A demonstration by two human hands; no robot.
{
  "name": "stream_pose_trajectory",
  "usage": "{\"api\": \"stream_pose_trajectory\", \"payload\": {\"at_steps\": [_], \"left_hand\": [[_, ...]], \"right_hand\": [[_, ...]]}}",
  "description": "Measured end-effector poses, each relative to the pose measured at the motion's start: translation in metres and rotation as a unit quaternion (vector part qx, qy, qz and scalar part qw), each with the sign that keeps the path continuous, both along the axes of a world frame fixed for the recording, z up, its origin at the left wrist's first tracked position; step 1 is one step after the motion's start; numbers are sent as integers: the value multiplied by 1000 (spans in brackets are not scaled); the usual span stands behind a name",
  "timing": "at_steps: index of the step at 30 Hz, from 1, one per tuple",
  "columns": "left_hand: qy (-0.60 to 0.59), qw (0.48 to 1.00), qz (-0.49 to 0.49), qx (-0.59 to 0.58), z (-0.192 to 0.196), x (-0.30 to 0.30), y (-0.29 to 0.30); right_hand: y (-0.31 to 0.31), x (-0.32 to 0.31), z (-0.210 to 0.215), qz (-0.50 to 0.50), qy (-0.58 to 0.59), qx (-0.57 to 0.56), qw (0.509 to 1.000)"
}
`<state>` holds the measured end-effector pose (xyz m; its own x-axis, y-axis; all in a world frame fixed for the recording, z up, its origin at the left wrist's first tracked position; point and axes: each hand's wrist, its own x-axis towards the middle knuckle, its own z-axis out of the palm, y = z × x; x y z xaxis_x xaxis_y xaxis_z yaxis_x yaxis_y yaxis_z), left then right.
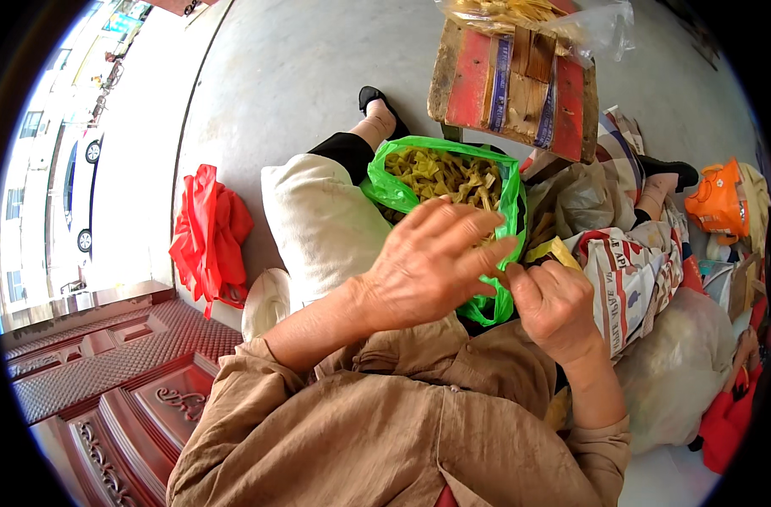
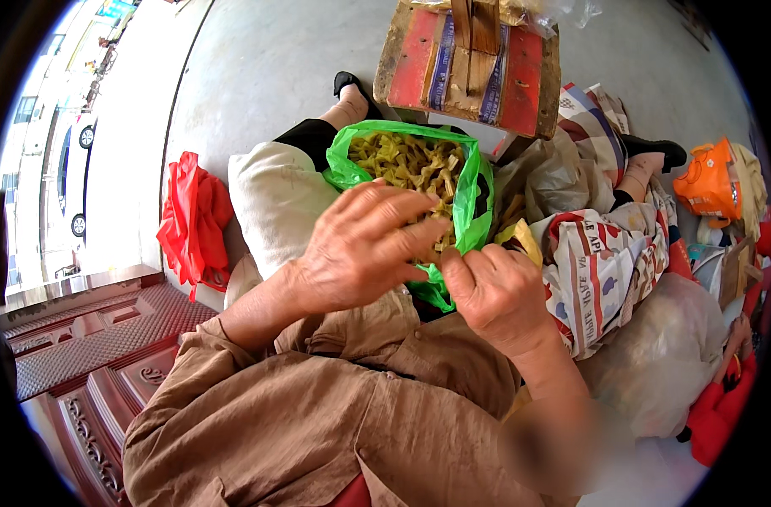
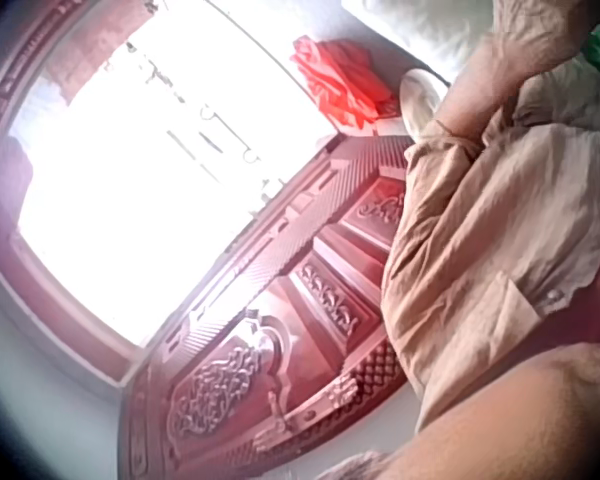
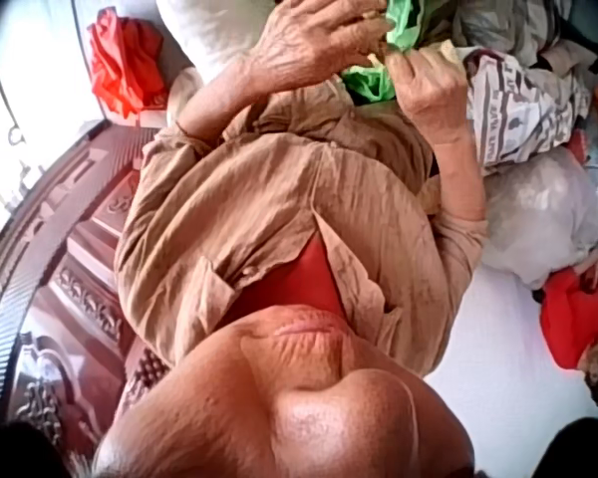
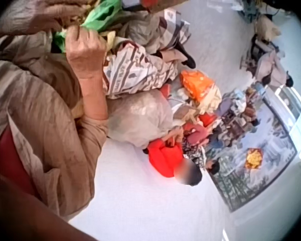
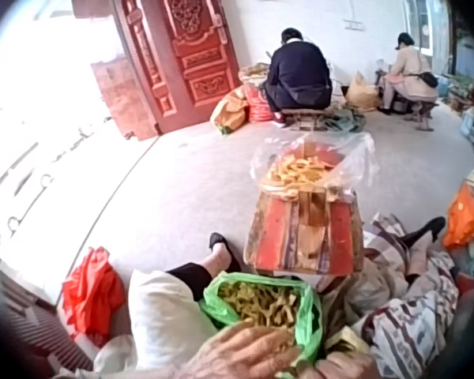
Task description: The person sits on the floor and sorts through a green plastic bag filled with dried yellow vegetable strips. They pick up individual pieces, inspect them, and tear them into smaller pieces by hand, placing the processed pieces back into the bag.
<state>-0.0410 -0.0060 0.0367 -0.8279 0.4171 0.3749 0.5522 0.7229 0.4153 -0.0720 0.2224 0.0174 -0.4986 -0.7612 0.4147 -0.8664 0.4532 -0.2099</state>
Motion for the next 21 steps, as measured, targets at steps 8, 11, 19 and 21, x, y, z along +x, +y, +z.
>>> {"api": "stream_pose_trajectory", "payload": {"at_steps": [8, 11, 19, 21], "left_hand": [[-49, 973, -201, -98, -14, 26, -15], [-77, 977, -180, -81, -17, 17, -19], [-40, 999, 8, -22, -4, -95, -26], [1, 999, 43, 15, 3, -131, -27]], "right_hand": [[18, 16, 3, 110, -314, -44, 942], [21, 7, -2, 98, -340, -49, 934], [6, -106, 3, -74, -63, -64, 993], [-2, -137, 10, -97, -8, -106, 990]]}}
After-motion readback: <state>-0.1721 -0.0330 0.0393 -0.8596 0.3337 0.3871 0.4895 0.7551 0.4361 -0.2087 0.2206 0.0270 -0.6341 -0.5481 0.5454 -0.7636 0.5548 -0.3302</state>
